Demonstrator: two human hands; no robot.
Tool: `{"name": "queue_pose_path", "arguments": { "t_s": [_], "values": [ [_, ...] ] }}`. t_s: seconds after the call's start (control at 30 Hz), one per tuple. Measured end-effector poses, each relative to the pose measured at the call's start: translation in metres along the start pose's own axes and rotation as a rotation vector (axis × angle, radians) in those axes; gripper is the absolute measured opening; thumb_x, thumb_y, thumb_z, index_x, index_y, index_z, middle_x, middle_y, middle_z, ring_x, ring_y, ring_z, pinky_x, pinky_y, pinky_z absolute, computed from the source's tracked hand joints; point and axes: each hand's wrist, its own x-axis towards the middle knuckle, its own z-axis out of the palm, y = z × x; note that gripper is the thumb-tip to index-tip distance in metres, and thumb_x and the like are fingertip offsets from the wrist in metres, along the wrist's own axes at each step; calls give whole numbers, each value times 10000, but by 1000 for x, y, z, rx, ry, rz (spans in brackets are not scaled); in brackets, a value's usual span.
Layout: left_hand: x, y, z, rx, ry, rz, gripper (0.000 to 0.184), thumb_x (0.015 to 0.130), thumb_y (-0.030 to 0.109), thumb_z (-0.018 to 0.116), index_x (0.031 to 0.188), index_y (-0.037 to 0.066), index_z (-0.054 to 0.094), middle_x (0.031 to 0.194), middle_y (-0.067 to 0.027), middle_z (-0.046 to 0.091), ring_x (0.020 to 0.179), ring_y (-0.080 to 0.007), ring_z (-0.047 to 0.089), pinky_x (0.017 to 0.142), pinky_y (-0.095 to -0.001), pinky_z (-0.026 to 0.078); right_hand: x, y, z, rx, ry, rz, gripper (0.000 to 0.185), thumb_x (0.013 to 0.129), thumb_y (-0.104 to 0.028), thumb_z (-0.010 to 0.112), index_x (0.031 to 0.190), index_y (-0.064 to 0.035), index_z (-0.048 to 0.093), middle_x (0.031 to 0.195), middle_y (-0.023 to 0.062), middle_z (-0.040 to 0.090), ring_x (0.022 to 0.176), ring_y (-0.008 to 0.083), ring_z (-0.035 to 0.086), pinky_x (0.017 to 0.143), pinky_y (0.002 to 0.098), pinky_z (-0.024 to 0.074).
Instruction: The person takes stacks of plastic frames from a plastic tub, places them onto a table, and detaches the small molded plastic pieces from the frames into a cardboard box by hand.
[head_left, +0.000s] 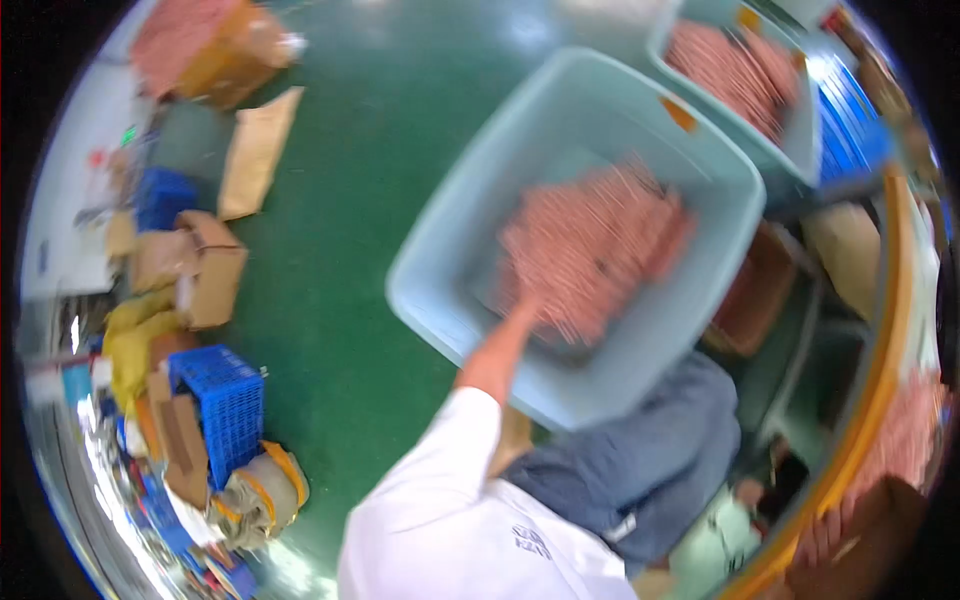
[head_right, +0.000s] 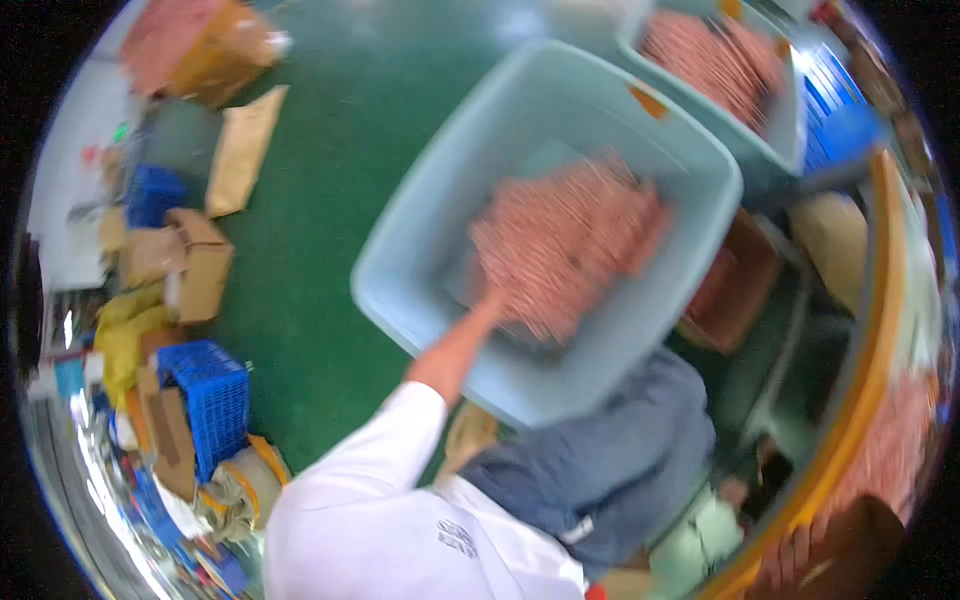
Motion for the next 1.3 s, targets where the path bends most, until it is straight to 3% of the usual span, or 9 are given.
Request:
{"name": "queue_pose_path", "arguments": {
  "t_s": [0.03,0.07,0.3,0.5,0.6,1.0,1.13,1.23,1.3],
  "values": [
    [4,-2,2,154,202,389,514,765,49,653,1235,34,447,1006,-135,602,873,-286,618,680,-432,560,-7,-13,-11,-43,62,-1,322,949,-296,389,1112,-24,445,1053,124,535,901,221,536,766,334,465],
    [7,3,2,-124,163,345,525,728,4,684,1211,28,480,1027,-135,605,847,-272,626,695,-417,560,-11,-20,-15,-59,103,-2,324,949,-296,389,1118,-25,443,1058,125,535,905,221,537,769,333,465],
    [-68,91,-11,-10,-115,205,508,728,38,721,1185,41,498,1029,-126,611,863,-269,636,720,-435,572,-30,-24,-21,-2,229,69,344,953,-295,384,1162,-26,431,1097,130,530,939,223,540,788,327,469],
    [-118,114,-9,52,-104,186,322,753,76,706,1038,16,569,898,-95,645,698,-179,654,544,-296,576,-40,-26,-21,61,318,114,364,956,-295,380,1199,-27,420,1131,134,527,968,225,542,805,323,472],
    [-148,117,-2,-76,-197,172,308,830,76,622,1112,-13,538,950,-132,640,798,-223,656,682,-367,584,-45,-26,-21,101,348,138,374,958,-295,377,1218,-28,415,1148,136,525,982,226,544,814,321,473],
    [-195,114,9,-166,-259,238,271,867,122,572,1122,32,543,955,-120,647,849,-229,654,703,-371,576,-42,-28,-69,335,572,165,421,964,-293,369,1293,-31,394,1215,144,517,1040,229,549,848,311,480],
    [-182,107,-16,-78,-119,173,225,831,157,586,1044,86,585,835,-33,643,600,-113,604,387,-205,415,-41,-43,-105,423,709,126,438,966,-293,366,1318,-32,388,1237,147,515,1059,230,551,859,308,482],
    [-188,118,-18,-69,-285,111,361,905,219,468,1179,-15,503,1068,-147,617,900,-249,630,719,-397,556,-42,-61,-179,462,940,-36,447,967,-293,365,1330,-32,384,1248,149,514,1068,230,552,865,307,483],
    [-202,123,-5,-81,-221,171,387,896,195,489,1220,-16,476,1150,-163,581,1005,-298,595,824,-452,532,-42,-6,-286,279,433,150,582,937,-497,333,1359,-96,360,1282,109,486,1088,225,533,914,341,455]
  ]
}}
